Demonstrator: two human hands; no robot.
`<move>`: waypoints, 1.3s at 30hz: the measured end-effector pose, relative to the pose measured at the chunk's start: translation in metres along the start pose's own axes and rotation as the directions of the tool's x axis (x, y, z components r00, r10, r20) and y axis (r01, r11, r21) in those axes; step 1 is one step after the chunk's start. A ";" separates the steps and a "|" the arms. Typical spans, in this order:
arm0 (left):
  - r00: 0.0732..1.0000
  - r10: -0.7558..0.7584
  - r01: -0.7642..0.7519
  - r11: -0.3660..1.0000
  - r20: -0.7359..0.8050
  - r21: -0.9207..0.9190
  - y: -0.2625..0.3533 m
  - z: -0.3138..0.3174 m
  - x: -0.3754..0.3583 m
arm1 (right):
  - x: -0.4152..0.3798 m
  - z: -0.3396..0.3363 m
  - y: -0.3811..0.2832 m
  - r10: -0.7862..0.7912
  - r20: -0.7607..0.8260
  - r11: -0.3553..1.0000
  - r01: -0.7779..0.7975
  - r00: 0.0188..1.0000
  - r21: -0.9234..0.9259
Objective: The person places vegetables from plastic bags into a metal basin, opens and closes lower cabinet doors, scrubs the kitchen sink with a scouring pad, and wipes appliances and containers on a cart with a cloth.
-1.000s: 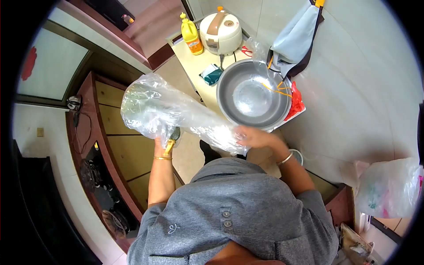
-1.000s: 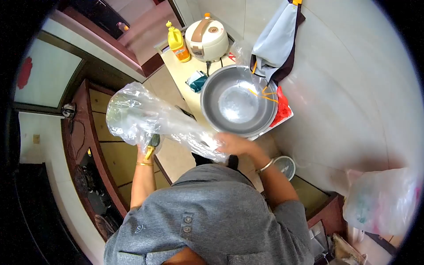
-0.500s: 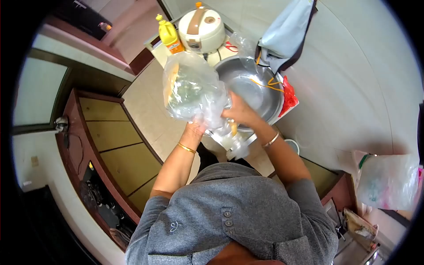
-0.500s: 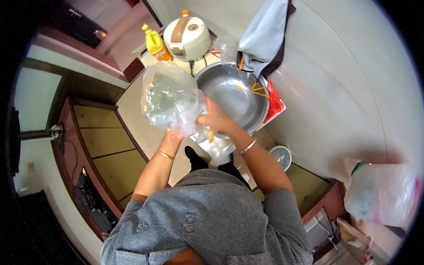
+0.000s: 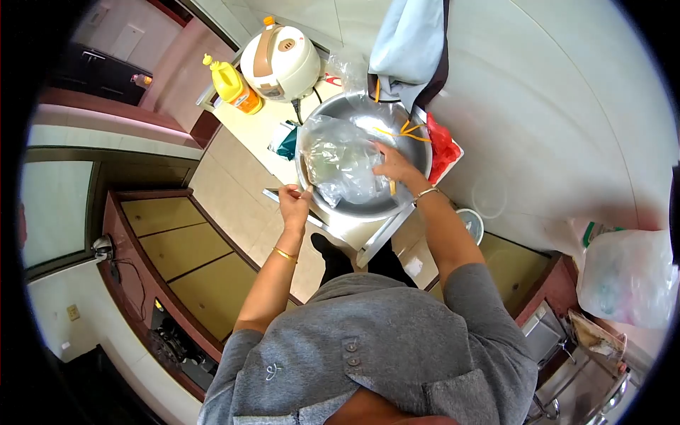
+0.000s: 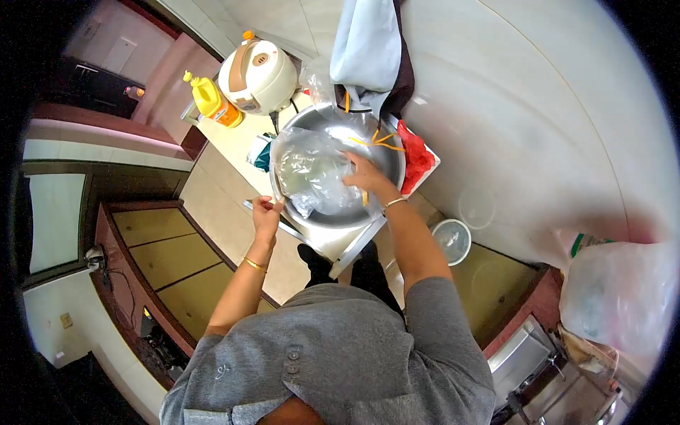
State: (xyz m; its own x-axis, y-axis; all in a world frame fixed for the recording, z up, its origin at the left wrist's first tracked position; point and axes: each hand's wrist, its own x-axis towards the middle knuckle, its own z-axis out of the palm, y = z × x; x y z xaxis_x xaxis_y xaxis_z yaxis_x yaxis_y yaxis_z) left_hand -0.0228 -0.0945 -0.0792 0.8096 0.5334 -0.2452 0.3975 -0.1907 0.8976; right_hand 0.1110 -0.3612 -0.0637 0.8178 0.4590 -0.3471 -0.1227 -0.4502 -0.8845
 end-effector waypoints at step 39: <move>0.787 -0.371 0.532 0.812 0.493 -0.239 0.002 0.008 -0.029 | 0.152 -0.091 -0.184 -0.162 -0.865 0.918 0.394 0.474 0.043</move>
State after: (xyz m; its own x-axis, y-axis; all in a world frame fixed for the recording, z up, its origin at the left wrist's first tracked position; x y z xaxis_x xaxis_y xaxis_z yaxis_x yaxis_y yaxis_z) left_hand -0.0421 -0.1167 -0.0729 0.7026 0.0846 -0.7065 0.6505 0.3261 0.6859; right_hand 0.3091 -0.2783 0.0744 0.8941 -0.3723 0.2491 0.1849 -0.1997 -0.9623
